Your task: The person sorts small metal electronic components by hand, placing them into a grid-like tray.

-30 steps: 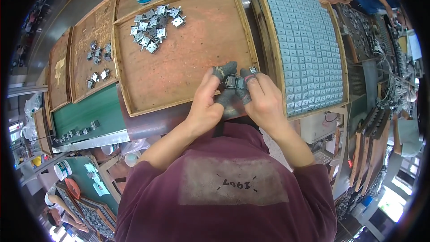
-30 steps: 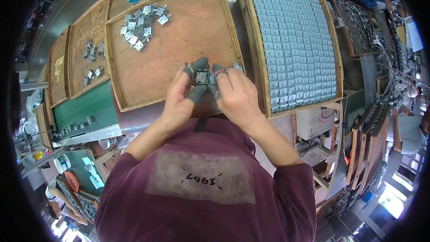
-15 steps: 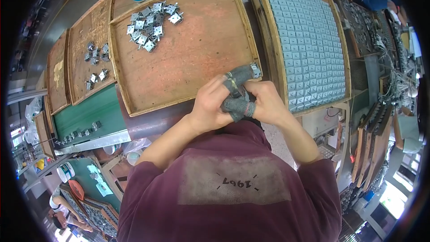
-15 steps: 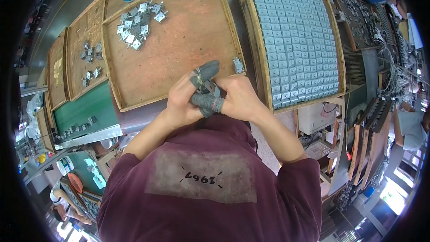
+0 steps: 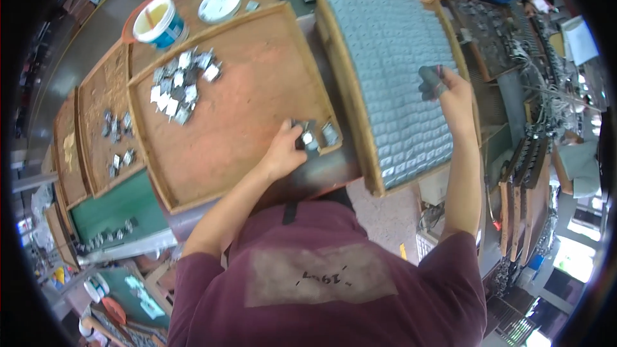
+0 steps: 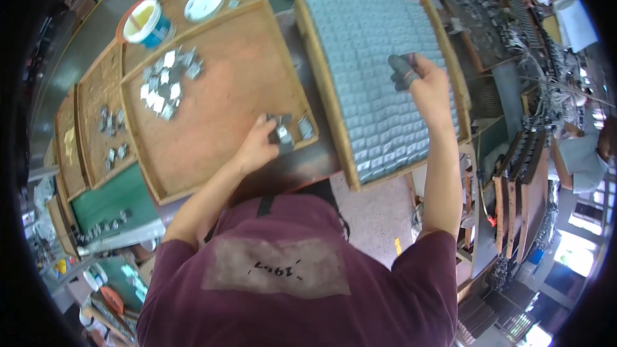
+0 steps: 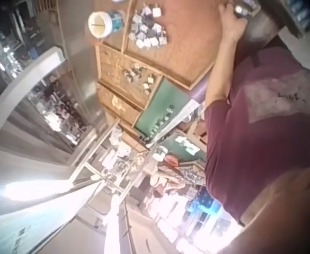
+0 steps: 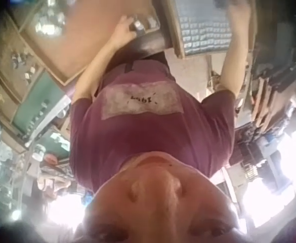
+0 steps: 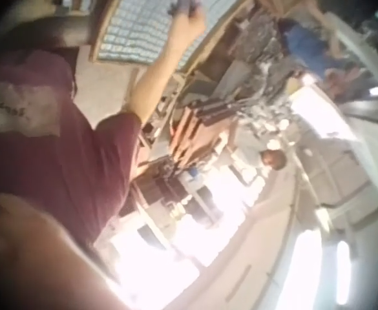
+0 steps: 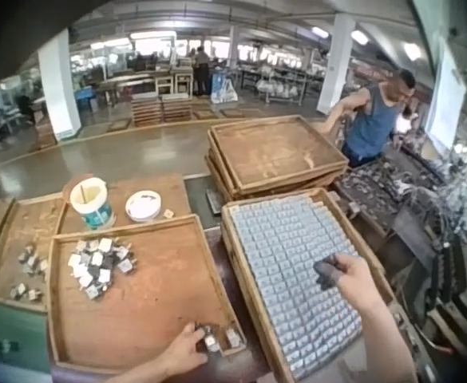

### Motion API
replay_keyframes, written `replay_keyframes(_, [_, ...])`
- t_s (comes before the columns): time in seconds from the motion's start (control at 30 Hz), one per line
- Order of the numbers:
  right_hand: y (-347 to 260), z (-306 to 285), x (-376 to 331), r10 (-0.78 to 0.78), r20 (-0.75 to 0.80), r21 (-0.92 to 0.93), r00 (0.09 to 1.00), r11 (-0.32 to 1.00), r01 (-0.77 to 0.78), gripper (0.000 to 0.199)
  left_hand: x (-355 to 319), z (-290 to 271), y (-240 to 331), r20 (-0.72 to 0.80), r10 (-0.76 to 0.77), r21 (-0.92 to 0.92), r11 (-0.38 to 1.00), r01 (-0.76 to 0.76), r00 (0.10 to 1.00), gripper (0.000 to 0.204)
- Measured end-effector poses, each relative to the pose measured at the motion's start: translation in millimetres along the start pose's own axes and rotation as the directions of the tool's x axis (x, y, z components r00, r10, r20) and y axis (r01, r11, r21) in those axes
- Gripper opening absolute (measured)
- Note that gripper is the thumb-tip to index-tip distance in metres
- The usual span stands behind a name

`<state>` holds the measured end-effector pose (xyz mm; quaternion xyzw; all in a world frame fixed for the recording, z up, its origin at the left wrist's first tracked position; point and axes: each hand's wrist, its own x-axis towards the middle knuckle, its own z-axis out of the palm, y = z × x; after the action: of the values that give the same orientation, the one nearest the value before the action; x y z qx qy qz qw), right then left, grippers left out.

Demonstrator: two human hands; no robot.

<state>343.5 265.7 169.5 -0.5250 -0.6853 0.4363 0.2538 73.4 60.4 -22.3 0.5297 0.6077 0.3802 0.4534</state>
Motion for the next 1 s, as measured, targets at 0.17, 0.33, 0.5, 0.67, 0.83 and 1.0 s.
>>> replay_keyframes(0.17, [69.1, -61.6, 128.2, -0.049, -0.266, -0.164, 0.963, 0.986, 0.004, 0.022, 14.3, 9.0, 3.8, 0.095, -0.102, 0.018, 0.995, 0.101, 0.990, 0.046])
replay_keyframes(0.33, [128.7, -81.7, 257.5, -0.100, -0.354, -0.512, 0.930, 0.853, -0.103, 0.046, 6.0, 12.9, 38.5, -0.007, -0.128, -0.062, 0.990, 0.127, 0.992, 0.052])
replay_keyframes(0.5, [167.7, -80.3, 339.5, 0.092, -0.288, -0.796, 0.953, 0.531, -0.291, 0.059, -4.6, 6.8, 44.9, -0.111, -0.171, -0.107, 0.981, 0.159, 0.979, 0.064])
replay_keyframes(0.67, [225.6, -143.5, 353.0, -0.119, -0.292, -0.584, 0.949, 0.808, -0.079, 0.057, -9.2, -50.4, 10.2, -0.387, 0.081, 0.183, 0.983, -0.009, 0.919, 0.054])
replay_keyframes(0.83, [118.9, -66.8, 296.9, 0.114, -0.563, -0.033, 0.818, 0.987, -0.160, 0.048, -57.2, -151.9, -0.3, -0.815, 0.170, 0.507, 0.673, 0.539, 0.554, 0.024])
replay_keyframes(1.0, [76.3, -23.5, 186.9, -0.066, -0.167, 0.570, 0.984, 0.808, 0.151, 0.042, -53.8, -180.8, -21.1, -0.840, -0.034, 0.385, 0.666, 0.639, 0.541, 0.033])
